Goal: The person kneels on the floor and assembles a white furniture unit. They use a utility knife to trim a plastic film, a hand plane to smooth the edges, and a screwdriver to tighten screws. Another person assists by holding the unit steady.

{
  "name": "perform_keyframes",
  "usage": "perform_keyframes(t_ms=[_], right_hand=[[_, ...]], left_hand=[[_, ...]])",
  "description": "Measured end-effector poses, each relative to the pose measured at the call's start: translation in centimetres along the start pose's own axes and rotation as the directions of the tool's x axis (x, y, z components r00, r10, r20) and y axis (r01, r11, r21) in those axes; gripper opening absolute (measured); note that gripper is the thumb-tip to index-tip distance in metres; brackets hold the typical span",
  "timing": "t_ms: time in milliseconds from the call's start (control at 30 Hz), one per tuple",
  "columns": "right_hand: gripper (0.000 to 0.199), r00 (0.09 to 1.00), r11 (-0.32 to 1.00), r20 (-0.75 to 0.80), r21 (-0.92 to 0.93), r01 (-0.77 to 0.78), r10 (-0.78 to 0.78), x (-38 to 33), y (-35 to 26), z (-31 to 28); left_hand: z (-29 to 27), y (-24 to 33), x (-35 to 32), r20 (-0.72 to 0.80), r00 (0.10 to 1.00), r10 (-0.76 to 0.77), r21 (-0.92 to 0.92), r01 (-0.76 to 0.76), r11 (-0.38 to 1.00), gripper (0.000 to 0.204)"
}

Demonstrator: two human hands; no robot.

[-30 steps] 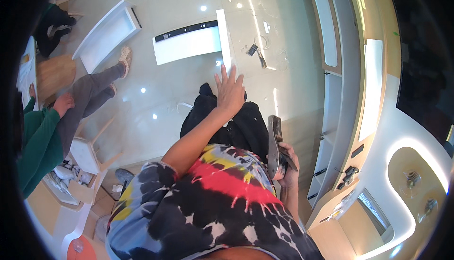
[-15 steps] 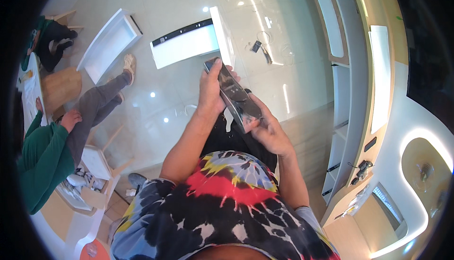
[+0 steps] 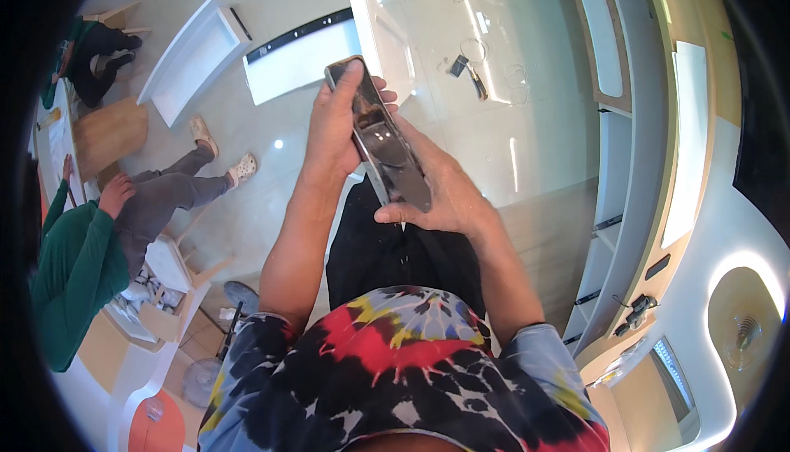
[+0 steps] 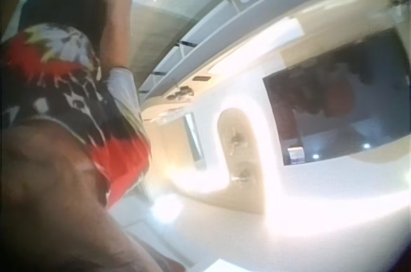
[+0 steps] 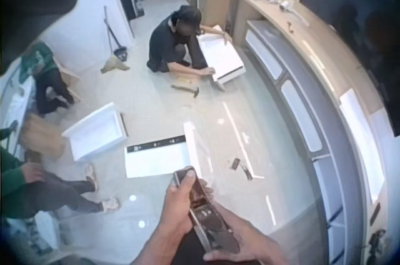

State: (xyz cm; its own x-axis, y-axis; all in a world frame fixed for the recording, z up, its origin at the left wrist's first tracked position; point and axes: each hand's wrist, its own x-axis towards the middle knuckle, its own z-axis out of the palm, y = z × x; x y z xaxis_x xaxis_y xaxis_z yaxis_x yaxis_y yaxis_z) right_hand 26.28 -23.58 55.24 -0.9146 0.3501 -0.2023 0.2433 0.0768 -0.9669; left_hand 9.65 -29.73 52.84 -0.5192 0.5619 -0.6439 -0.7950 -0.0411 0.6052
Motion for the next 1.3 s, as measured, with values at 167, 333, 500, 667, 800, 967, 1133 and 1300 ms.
perform_keyframes(t_ms=[167,333,500,667,800,967,1133,1300], right_hand=[[0.089,0.965,0.999,-0.263,0.038,0.03,-0.019,-1.7,0.6,1.9],[0.068,0.875,0.993,-0.483,0.08,0.082,-0.033,2.2,3.6,2.4],[0.055,0.81,0.98,-0.554,-0.15,0.131,-0.193,8.7,9.1,3.7],[0.053,0.787,0.974,-0.59,-0.219,0.06,-0.181,10.2,10.6,4.5],[0.053,0.778,0.959,-0.6,-0.284,0.009,-0.186,10.5,10.2,4.9],[0.052,0.772,0.961,-0.617,-0.275,-0.029,-0.153,10.9,10.1,4.6],[0.051,0.785,0.979,-0.614,-0.199,-0.052,-0.083,10.7,9.5,4.5],[0.052,0.767,0.999,-0.642,-0.04,-0.03,-0.003,10.2,8.5,3.5]], left_hand=[[1.0,-2.0,-1.9,0.057,0.99,0.129,0.019,-0.13,0.991,0.04],[0.5,0.0,2.4,0.22,0.872,0.437,0.433,-0.489,0.757,0.062],[-7.4,1.4,15.5,0.34,0.497,0.798,0.906,-0.401,-0.135,0.04],[-9.3,-0.6,19.3,0.345,0.651,0.676,0.937,-0.206,-0.281,0.053],[-9.2,-0.8,19.3,0.309,0.701,0.643,0.945,-0.149,-0.291,0.057],[-8.5,-0.7,19.2,0.281,0.737,0.614,0.953,-0.138,-0.27,0.054],[-8.3,-0.4,18.9,0.269,0.743,0.612,0.955,-0.124,-0.269,0.051],[-9.0,-0.9,19.3,0.3,0.706,0.642,0.948,-0.149,-0.28,0.05]])
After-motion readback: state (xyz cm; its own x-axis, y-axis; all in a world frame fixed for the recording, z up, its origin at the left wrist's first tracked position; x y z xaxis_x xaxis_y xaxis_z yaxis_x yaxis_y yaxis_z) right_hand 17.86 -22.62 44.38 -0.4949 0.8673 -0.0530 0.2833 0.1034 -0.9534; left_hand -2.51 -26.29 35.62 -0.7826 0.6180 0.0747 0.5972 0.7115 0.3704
